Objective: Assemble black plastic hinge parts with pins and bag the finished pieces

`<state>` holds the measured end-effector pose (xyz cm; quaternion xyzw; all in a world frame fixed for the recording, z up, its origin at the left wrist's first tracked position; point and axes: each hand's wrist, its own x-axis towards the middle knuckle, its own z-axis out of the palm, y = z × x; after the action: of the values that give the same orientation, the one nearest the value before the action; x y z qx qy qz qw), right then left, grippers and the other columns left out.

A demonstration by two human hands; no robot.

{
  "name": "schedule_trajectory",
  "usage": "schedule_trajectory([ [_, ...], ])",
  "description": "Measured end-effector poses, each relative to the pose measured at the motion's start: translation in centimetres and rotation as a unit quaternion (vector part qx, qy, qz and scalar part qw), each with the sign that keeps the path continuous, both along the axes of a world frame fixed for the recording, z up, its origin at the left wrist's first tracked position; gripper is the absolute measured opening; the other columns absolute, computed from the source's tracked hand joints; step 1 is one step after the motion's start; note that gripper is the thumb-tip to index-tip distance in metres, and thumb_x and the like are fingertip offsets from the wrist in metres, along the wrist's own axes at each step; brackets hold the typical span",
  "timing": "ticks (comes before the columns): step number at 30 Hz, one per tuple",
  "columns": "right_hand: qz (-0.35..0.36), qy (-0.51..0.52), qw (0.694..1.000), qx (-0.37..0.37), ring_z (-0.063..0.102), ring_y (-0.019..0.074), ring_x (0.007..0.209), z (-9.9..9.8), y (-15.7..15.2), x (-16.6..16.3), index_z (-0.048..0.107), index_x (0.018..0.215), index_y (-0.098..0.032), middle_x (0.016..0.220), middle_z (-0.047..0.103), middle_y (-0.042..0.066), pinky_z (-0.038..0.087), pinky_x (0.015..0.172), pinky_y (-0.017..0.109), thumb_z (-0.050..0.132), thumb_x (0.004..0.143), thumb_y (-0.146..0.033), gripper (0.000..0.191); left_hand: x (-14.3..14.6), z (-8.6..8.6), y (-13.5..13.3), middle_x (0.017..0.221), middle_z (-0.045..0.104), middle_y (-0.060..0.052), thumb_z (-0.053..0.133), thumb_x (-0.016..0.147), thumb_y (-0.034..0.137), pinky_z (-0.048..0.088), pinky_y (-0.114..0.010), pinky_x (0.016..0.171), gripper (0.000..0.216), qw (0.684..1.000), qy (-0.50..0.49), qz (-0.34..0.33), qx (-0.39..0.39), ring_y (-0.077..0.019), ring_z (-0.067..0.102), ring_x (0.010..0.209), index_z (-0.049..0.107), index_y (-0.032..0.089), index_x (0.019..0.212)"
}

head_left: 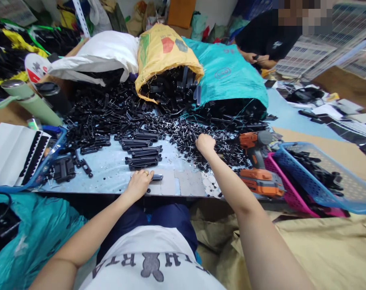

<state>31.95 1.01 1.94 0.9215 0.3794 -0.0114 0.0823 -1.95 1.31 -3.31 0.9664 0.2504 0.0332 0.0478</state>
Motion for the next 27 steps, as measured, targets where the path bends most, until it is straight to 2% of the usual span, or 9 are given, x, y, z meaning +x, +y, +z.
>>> schedule_trajectory([
  [2, 0.001, 0.004, 1.000, 0.002, 0.055, 0.0274, 0.105, 0.0, -0.3, 0.3, 0.057, 0.114, -0.004, 0.109, 0.059, 0.023, 0.043, 0.083, 0.037, 0.041, 0.090, -0.026, 0.036, -0.1, 0.2, 0.1, 0.095, 0.062, -0.011, 0.039, 0.091, 0.020, 0.040, -0.034, 0.070, 0.034, 1.000, -0.003, 0.003, -0.002, -0.0232, 0.054, 0.088, 0.051, 0.014, 0.122],
  [7, 0.018, 0.027, 0.999, -0.001, 0.042, 0.0313, 0.116, -0.7, -1.0, 0.3, 0.061, 0.110, -0.005, 0.122, 0.050, 0.022, 0.040, 0.088, 0.039, 0.056, 0.081, -0.038, 0.044, 0.2, 0.6, 0.1, 0.094, 0.062, -0.011, 0.041, 0.091, 0.021, 0.041, -0.034, 0.070, 0.033, 1.000, 0.001, 0.012, -0.010, -0.0233, 0.056, 0.088, 0.052, 0.014, 0.121],
  [10, 0.004, 0.031, 0.999, 0.023, 0.041, 0.0311, 0.115, -0.4, -1.2, 1.0, 0.062, 0.107, -0.006, 0.122, 0.049, 0.020, 0.038, 0.088, 0.041, 0.045, 0.087, -0.040, 0.042, 0.2, 0.6, 0.1, 0.095, 0.062, -0.011, 0.042, 0.090, 0.021, 0.041, -0.034, 0.071, 0.033, 1.000, -0.005, 0.013, -0.018, -0.0233, 0.056, 0.088, 0.052, 0.014, 0.121],
  [14, -0.010, 0.071, 0.980, 0.185, 0.051, 0.0256, 0.099, 2.2, -1.7, 3.2, 0.060, 0.103, -0.011, 0.105, 0.058, 0.016, 0.040, 0.081, 0.036, 0.028, 0.093, -0.045, 0.048, -0.2, 0.6, 0.2, 0.093, 0.062, -0.011, 0.043, 0.090, 0.021, 0.042, -0.034, 0.071, 0.031, 0.999, -0.023, 0.014, -0.034, -0.0228, 0.056, 0.087, 0.053, 0.014, 0.118],
  [17, 0.092, 0.125, 0.944, 0.293, 0.056, 0.0183, 0.083, 3.9, -2.7, 2.5, 0.050, 0.114, -0.012, 0.094, 0.062, 0.011, 0.041, 0.074, 0.029, 0.025, 0.095, -0.041, 0.043, 0.2, 0.5, 0.2, 0.093, 0.062, -0.011, 0.046, 0.089, 0.023, 0.042, -0.034, 0.073, 0.031, 0.999, -0.025, 0.009, -0.046, -0.0231, 0.056, 0.090, 0.053, 0.015, 0.118],
  [19, 0.222, 0.165, 0.925, 0.262, 0.057, 0.0161, 0.078, 4.0, -4.2, 0.0, 0.049, 0.113, -0.016, 0.092, 0.063, 0.007, 0.041, 0.071, 0.026, 0.036, 0.092, -0.042, 0.036, 0.8, 0.4, 0.2, 0.097, 0.061, -0.011, 0.049, 0.088, 0.027, 0.042, -0.033, 0.077, 0.033, 0.998, -0.029, -0.005, -0.056, -0.0228, 0.055, 0.093, 0.052, 0.016, 0.120],
  [22, 0.431, 0.205, 0.875, 0.085, 0.056, 0.0140, 0.068, 2.3, -7.3, -5.3, 0.056, 0.098, -0.021, 0.086, 0.063, 0.003, 0.038, 0.062, 0.024, 0.050, 0.086, -0.047, 0.030, 1.5, 0.2, 0.3, 0.103, 0.060, -0.009, 0.048, 0.089, 0.030, 0.042, -0.032, 0.083, 0.033, 0.995, -0.039, -0.047, -0.077, -0.0214, 0.053, 0.097, 0.051, 0.018, 0.119],
  [24, 0.502, 0.190, 0.844, 0.001, 0.055, 0.0133, 0.062, 0.5, -9.4, -8.4, 0.057, 0.094, -0.020, 0.079, 0.062, 0.002, 0.034, 0.056, 0.023, 0.046, 0.087, -0.049, 0.032, 1.8, 0.1, 0.4, 0.102, 0.060, -0.009, 0.045, 0.090, 0.029, 0.041, -0.032, 0.085, 0.029, 0.992, -0.046, -0.070, -0.093, -0.0209, 0.053, 0.097, 0.052, 0.016, 0.116],
  [27, 0.523, 0.130, 0.842, -0.035, 0.056, 0.0144, 0.063, -1.8, -11.2, -11.1, 0.057, 0.092, -0.017, 0.078, 0.060, 0.005, 0.031, 0.054, 0.025, 0.040, 0.090, -0.053, 0.040, 2.1, 0.4, 0.4, 0.102, 0.059, -0.009, 0.041, 0.091, 0.029, 0.041, -0.033, 0.086, 0.029, 0.989, -0.055, -0.078, -0.111, -0.0212, 0.052, 0.098, 0.052, 0.015, 0.114],
])
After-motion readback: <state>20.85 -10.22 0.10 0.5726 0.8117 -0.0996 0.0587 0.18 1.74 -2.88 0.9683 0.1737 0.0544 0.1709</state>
